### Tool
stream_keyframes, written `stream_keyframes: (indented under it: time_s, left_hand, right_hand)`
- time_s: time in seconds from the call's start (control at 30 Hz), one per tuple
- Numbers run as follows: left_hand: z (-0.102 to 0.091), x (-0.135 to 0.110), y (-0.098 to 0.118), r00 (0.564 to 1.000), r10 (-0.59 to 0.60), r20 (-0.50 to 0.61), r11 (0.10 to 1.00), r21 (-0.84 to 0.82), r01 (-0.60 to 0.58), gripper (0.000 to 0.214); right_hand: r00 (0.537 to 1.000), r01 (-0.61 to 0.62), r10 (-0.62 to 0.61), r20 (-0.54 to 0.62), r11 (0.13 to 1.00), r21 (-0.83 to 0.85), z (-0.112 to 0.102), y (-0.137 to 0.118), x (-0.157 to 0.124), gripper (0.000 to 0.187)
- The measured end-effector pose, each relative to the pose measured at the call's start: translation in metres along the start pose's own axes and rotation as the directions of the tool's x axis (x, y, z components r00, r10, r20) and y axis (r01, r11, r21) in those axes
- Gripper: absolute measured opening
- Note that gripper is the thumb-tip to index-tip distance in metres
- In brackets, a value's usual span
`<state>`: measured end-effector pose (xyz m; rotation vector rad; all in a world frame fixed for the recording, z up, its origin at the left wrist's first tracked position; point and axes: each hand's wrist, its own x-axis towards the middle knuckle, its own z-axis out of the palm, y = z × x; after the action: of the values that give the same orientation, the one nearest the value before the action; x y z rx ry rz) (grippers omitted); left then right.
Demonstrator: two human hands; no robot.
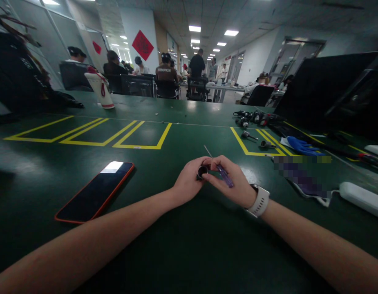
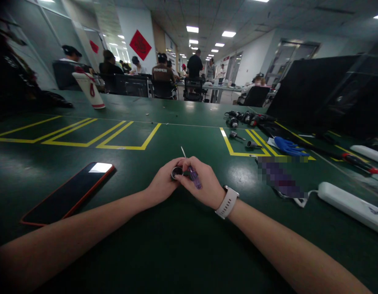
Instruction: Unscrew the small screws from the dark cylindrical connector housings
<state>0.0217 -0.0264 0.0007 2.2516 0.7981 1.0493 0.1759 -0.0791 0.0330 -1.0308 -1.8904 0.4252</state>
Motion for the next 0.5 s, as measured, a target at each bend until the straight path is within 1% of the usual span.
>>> stream_keyframes:
  time_s: [0.03,0.07,0.13,0.17,0.2,0.23,0.3,0.4,0.5]
  left_hand:
    - [-0.003,0.001,-0.003,1.0,-0.004,0.0,1.0,-0.02,0.004,0.029]
    - [-0.007,0.002,-0.006,0.999,-0.008,-0.035,1.0,-0.023,0.007,0.024]
    - [-0.012,0.003,-0.012,0.998,-0.007,-0.065,1.0,-0.013,0.006,0.014]
    - [-0.014,0.004,-0.014,0.998,-0.01,-0.069,1.0,-0.022,0.009,0.012]
    - [-0.015,0.004,-0.016,0.998,-0.011,-0.065,0.999,-0.035,0.009,0.014]
    - [-0.014,0.005,-0.016,0.998,-0.014,-0.067,0.999,-0.044,0.011,0.016]
    - [-0.012,0.004,-0.016,0.998,-0.014,-0.066,0.999,-0.051,0.01,0.019]
    - [-0.009,0.003,-0.013,0.998,-0.005,-0.069,0.999,-0.034,0.003,0.02]
    - [-0.009,0.002,-0.009,0.999,0.007,-0.052,1.0,-0.007,-0.008,0.017]
  right_hand:
    - [0.999,-0.033,0.035,-0.026,0.997,0.07,-0.001,0.0,0.0,0.01]
    - [0.996,-0.065,0.074,-0.054,0.986,0.156,-0.003,0.0,0.0,0.01]
    - [0.982,-0.127,0.167,-0.091,0.933,0.338,-0.008,0.0,-0.001,0.023]
    - [0.974,-0.151,0.205,-0.092,0.9,0.408,-0.009,0.0,-0.002,0.029]
    - [0.969,-0.168,0.23,-0.085,0.875,0.453,-0.011,0.0,-0.003,0.03]
    - [0.967,-0.182,0.244,-0.074,0.863,0.471,-0.011,-0.001,-0.004,0.027]
    - [0.967,-0.206,0.25,-0.048,0.879,0.43,-0.009,-0.003,-0.007,0.017]
    - [0.976,-0.198,0.214,-0.046,0.953,0.231,-0.005,-0.009,-0.009,0.007]
    - [0.995,-0.085,0.085,-0.044,0.996,-0.005,-0.002,-0.016,-0.011,0.006]
